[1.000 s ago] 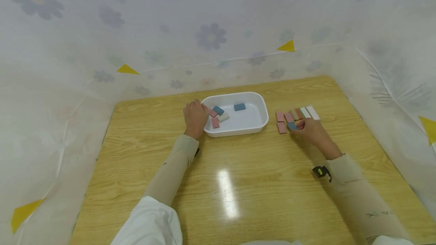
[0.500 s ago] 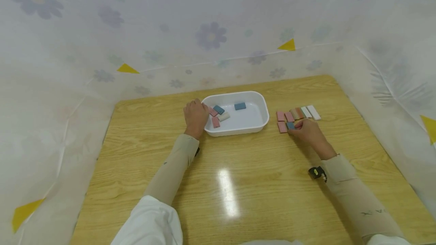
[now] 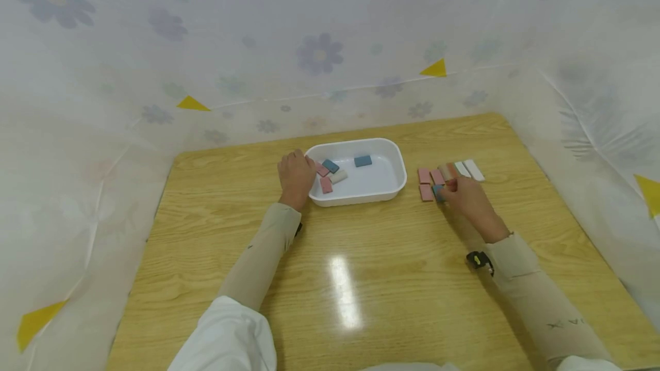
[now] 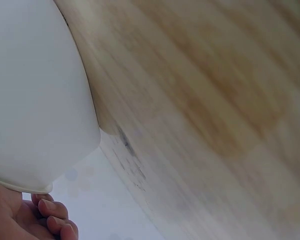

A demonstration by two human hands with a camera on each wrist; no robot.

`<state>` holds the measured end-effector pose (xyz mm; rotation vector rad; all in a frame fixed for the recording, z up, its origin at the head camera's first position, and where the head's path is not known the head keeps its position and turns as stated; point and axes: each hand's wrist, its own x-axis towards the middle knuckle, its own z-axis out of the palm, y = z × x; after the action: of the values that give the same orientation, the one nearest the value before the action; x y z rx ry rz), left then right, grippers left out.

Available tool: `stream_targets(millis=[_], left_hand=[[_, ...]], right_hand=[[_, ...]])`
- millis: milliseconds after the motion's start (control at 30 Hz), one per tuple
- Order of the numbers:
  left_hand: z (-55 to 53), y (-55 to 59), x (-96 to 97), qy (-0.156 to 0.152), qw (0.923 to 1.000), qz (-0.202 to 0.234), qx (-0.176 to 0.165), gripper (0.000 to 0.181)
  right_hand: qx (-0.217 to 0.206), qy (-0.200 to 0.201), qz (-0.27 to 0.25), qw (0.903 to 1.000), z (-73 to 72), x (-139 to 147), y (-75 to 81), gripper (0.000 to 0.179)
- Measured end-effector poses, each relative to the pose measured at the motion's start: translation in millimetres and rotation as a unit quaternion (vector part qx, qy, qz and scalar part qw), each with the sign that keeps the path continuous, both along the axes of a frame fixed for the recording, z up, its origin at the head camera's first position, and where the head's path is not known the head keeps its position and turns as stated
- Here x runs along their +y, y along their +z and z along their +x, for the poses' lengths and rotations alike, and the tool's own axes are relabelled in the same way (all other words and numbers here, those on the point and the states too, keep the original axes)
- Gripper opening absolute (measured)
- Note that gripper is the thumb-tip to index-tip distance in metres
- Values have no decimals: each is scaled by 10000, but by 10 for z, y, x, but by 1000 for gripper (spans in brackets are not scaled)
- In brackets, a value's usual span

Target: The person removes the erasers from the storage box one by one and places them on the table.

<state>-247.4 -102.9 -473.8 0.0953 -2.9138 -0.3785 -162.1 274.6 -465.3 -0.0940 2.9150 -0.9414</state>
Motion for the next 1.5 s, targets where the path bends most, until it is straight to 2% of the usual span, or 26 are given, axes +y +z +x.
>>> stream_targets(millis=[67, 167, 300, 433, 567, 833, 1033, 1233, 1367, 1500], left_hand=[[3, 2, -4, -14, 10000, 9, 20, 31], [-1, 0, -8, -23, 10000, -10, 8, 32], [-5, -10, -9, -28, 10000, -53, -22, 32], [-11, -25, -4, -11, 9999, -117, -62, 32], [-21, -30, 5, 13, 10000, -55, -78, 32], [-21, -44, 55, -75, 9999, 133, -66, 31], [-44, -68, 58, -12, 9999, -116, 101, 33], [-63, -80, 47, 18, 10000, -23, 61, 33], [-67, -79, 44, 2, 9999, -44, 112, 32], [-61, -78, 53, -39, 9999, -80, 86, 32]], right_hand=[[276, 88, -20, 9996, -35, -51, 57, 35], [564, 301, -41, 9979, -116, -180, 163, 31], [545, 735, -75, 9958, -226, -400, 306, 30], [363, 1434, -141, 9889, -349, -631, 376, 30], [180, 2088, -297, 9773, -484, -839, 381, 31], [183, 2833, -49, 9588, -720, -1208, 303, 28], [175, 3046, 98, 9523, -874, -1454, 196, 28], [175, 3085, 387, 9503, -1015, -1625, 63, 29], [271, 3095, 567, 9488, -1066, -1714, -13, 29], [239, 3132, 518, 9480, -1077, -1790, -66, 29]])
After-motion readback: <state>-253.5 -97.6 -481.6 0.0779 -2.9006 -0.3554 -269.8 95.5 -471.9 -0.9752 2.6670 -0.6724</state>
